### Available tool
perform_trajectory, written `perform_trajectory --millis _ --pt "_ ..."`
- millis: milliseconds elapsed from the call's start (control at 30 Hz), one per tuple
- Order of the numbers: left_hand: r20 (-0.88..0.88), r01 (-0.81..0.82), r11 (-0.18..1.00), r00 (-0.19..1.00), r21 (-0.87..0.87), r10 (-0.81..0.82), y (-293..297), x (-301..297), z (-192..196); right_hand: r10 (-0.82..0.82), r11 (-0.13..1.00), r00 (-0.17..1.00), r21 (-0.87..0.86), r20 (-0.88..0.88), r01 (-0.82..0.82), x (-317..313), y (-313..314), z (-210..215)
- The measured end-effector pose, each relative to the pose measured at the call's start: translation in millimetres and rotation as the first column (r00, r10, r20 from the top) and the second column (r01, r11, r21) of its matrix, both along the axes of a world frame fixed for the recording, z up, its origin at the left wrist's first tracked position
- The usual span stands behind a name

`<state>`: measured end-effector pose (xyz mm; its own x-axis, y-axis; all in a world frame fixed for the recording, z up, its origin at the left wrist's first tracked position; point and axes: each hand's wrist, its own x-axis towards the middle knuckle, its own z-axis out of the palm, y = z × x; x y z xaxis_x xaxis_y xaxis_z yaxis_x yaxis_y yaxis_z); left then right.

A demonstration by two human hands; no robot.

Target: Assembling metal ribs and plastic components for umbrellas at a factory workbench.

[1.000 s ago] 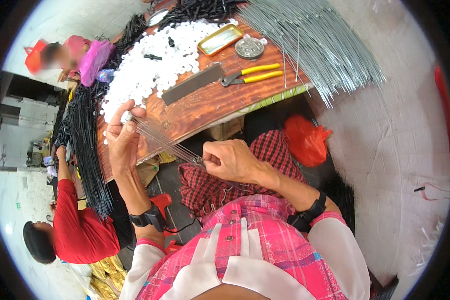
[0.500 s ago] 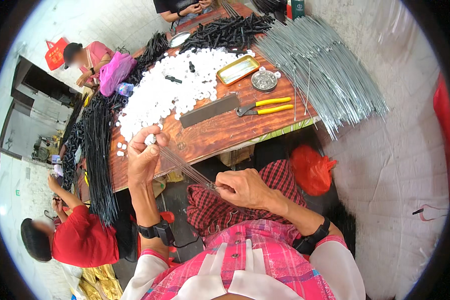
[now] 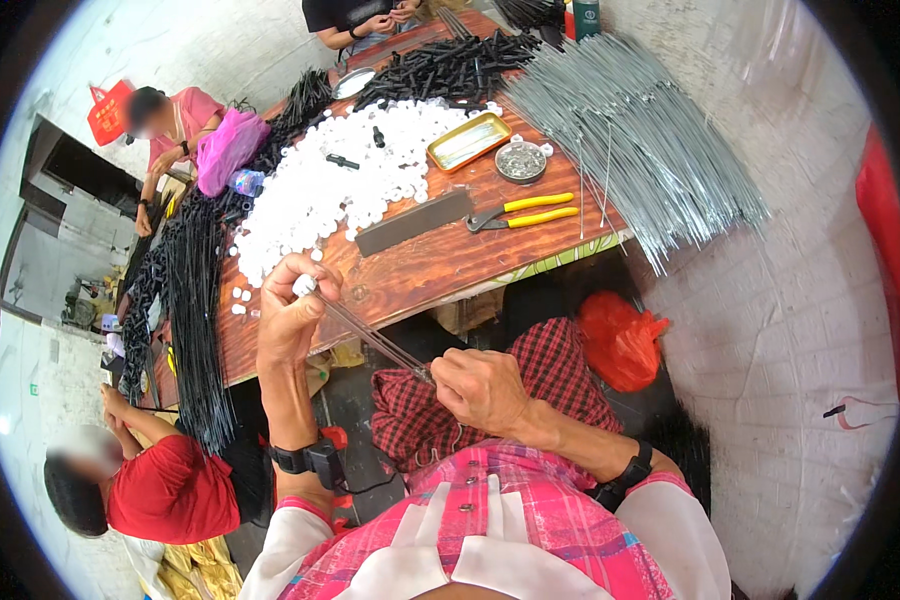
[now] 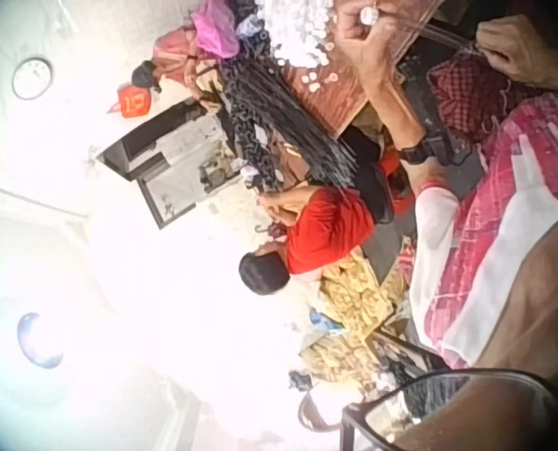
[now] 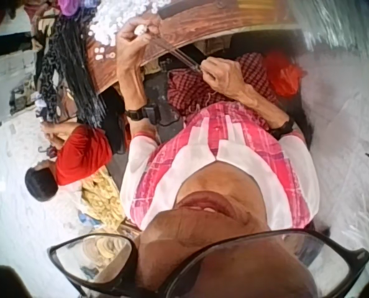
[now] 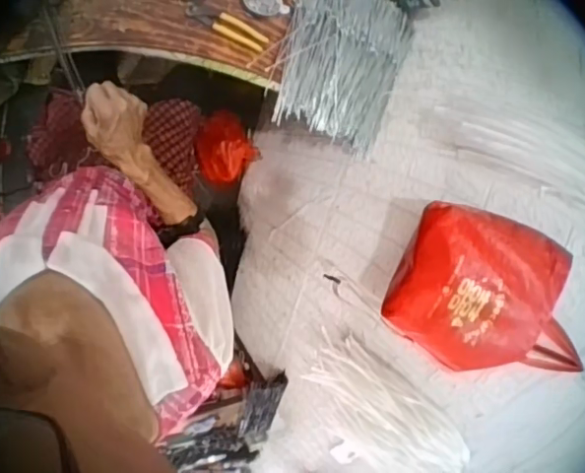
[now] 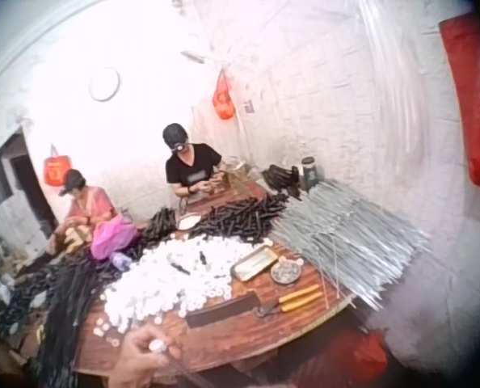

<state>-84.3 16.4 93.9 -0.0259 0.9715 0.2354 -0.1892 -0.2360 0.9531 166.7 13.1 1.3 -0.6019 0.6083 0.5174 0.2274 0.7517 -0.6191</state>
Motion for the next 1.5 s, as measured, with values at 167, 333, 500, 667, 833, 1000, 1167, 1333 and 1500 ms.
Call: perform_trajectory --millis 167,333,500,667,833,1000,1167,1333,1500 --pt "0.030 -0.003 0.999 1.000 0.048 0.001 0.4 2.4 -2.9 0.036 0.994 0.997 -0.096 -0.064 -0.042 3.5 -1.2 -0.5" --pt "0.029 -0.006 1.000 1.000 0.021 0.005 -2.9 5.8 1.4 0.125 0.934 0.982 -0.316 -0.141 -0.165 7.4 6.7 2.5" --pt "-0.038 -0.071 0.997 0.997 -0.040 0.069 -5.0 12.4 10.3 0.148 0.964 0.981 -0.204 -0.128 -0.172 6.0 10.2 1.3" --pt "-0.067 -0.064 0.994 0.996 -0.086 0.058 -3.7 16.4 15.1 0.032 0.994 0.999 -0.103 0.011 -0.031 3.3 2.3 1.8" --pt "-0.048 -0.061 0.998 0.997 -0.032 0.059 -3.2 8.6 4.8 0.150 0.962 0.989 -0.229 -0.015 -0.149 12.0 21.9 13.4" --pt "-0.066 -0.116 0.993 0.991 -0.015 0.115 -1.1 22.3 10.2 0.122 0.879 0.974 -0.435 -0.192 -0.196 1.8 59.0 66.2" --pt "-0.046 -0.163 0.986 0.986 -0.029 0.162 5.1 39.4 11.8 0.156 0.950 0.950 -0.224 -0.269 -0.220 -24.1 72.6 100.1" --pt "-0.052 -0.177 0.984 0.983 -0.026 0.176 7.1 41.2 10.5 0.135 0.988 0.927 -0.029 -0.351 -0.155 -36.1 74.7 95.4" --pt "-0.068 -0.213 0.977 0.975 -0.026 0.211 6.7 49.4 16.1 0.064 0.998 0.963 0.027 -0.263 -0.059 -31.4 73.5 102.4"
